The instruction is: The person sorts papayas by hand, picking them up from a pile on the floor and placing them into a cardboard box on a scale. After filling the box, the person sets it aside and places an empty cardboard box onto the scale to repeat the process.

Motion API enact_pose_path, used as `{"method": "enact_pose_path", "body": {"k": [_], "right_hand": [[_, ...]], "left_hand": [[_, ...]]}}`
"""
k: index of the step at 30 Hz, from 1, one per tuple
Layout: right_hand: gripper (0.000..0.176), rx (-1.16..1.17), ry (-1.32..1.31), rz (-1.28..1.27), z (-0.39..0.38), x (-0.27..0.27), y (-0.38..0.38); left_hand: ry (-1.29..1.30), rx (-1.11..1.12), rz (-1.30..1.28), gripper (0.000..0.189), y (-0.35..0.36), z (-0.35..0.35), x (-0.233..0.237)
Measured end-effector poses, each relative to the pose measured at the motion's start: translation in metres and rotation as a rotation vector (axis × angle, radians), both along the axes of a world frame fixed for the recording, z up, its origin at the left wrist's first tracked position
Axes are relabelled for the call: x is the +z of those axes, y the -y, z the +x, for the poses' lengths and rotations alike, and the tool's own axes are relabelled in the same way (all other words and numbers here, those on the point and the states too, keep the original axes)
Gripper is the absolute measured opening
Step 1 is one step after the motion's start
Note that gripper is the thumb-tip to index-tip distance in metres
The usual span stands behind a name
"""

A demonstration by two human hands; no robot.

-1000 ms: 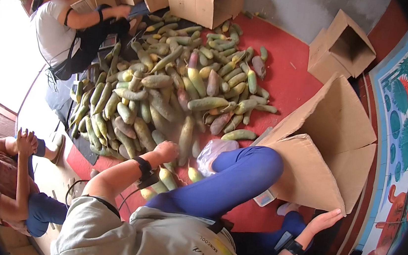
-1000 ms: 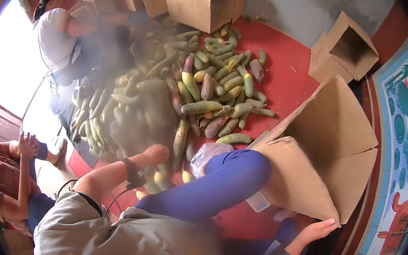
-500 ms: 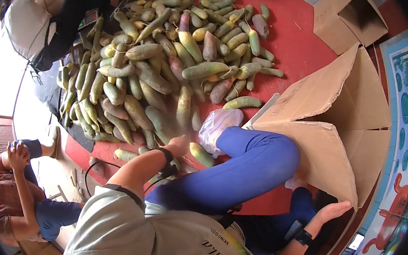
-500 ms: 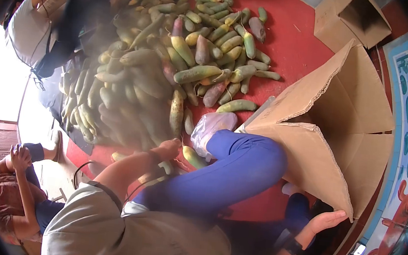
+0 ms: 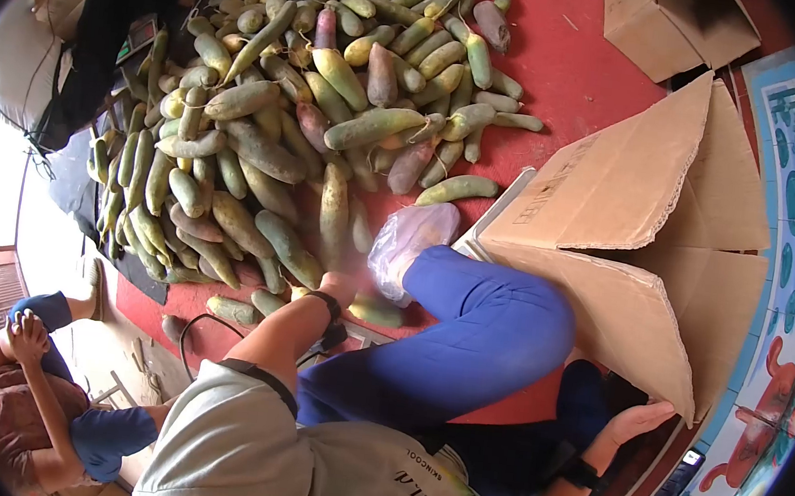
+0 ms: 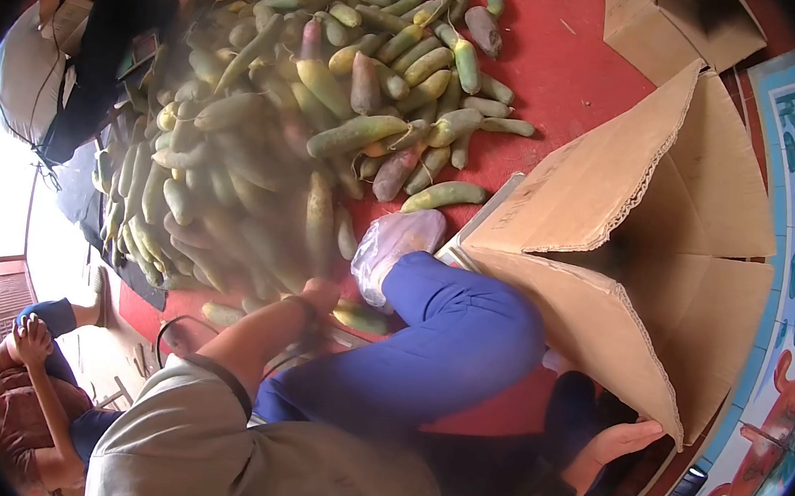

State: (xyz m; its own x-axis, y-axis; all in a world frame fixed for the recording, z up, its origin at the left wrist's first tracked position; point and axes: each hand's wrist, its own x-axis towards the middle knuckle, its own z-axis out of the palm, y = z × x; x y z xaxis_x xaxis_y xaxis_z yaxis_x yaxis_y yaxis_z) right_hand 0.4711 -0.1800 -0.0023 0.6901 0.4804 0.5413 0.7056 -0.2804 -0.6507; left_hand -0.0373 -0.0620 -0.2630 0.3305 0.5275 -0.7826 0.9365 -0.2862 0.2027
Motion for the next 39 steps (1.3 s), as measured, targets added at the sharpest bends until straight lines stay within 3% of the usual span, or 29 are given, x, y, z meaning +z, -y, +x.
{"method": "enact_pose_path", "body": {"k": [2,4,7,10,11,13,16,18,19,21,23,25,31,35,39], "right_hand": [[0.055,-0.010,-0.029,-0.027,-0.002,-0.003,-0.001],[0.054,-0.001,-0.001,0.040,-0.018,0.005,-0.013],[0.055,0.017,-0.016,0.083,-0.024,0.007,-0.020],[0.057,-0.007,-0.027,0.025,-0.027,0.007,-0.020],[0.057,-0.005,-0.030,0.036,-0.030,0.007,-0.022],[0.058,-0.020,-0.024,0.085,-0.034,0.010,-0.028],[0.061,-0.040,-0.094,0.083,-0.035,0.011,-0.029],[0.061,-0.047,-0.102,0.096,-0.038,0.013,-0.033],[0.062,-0.033,-0.125,0.113,-0.040,0.014,-0.035],[0.062,-0.019,-0.150,0.145,-0.042,0.015,-0.036],[0.060,-0.035,-0.151,0.127,-0.041,0.013,-0.037],[0.060,-0.027,-0.155,0.149,-0.046,0.016,-0.040],[0.059,-0.011,-0.166,0.148,-0.039,0.009,-0.037],[0.057,0.016,-0.147,0.145,-0.039,0.008,-0.037],[0.056,0.030,-0.153,0.158,-0.043,0.011,-0.037]], "left_hand": [[-0.034,-0.029,-0.104,0.021,0.005,-0.007,-0.004],[0.111,-0.150,-0.117,0.027,0.015,-0.014,-0.014],[0.189,-0.131,-0.145,0.029,0.024,-0.017,0.001],[0.179,-0.009,-0.099,0.028,0.012,-0.023,0.065],[0.163,-0.066,-0.052,0.025,0.005,-0.027,0.084],[0.349,-0.340,0.377,0.012,0.002,-0.063,0.056],[0.347,-0.309,0.513,0.011,-0.024,-0.095,0.082],[0.661,0.578,0.390,0.008,-0.032,-0.096,0.142],[0.665,0.574,0.402,0.008,-0.039,-0.095,0.153],[0.725,0.188,0.958,0.013,-0.052,-0.092,0.185],[0.896,1.051,0.399,0.021,-0.054,-0.067,0.245],[1.041,1.156,0.418,0.023,-0.063,-0.053,0.276],[1.412,0.837,0.418,0.019,-0.077,0.014,0.383],[1.776,0.578,0.277,0.022,-0.085,0.078,0.422],[1.830,0.389,0.148,0.021,-0.087,0.146,0.450]]}}
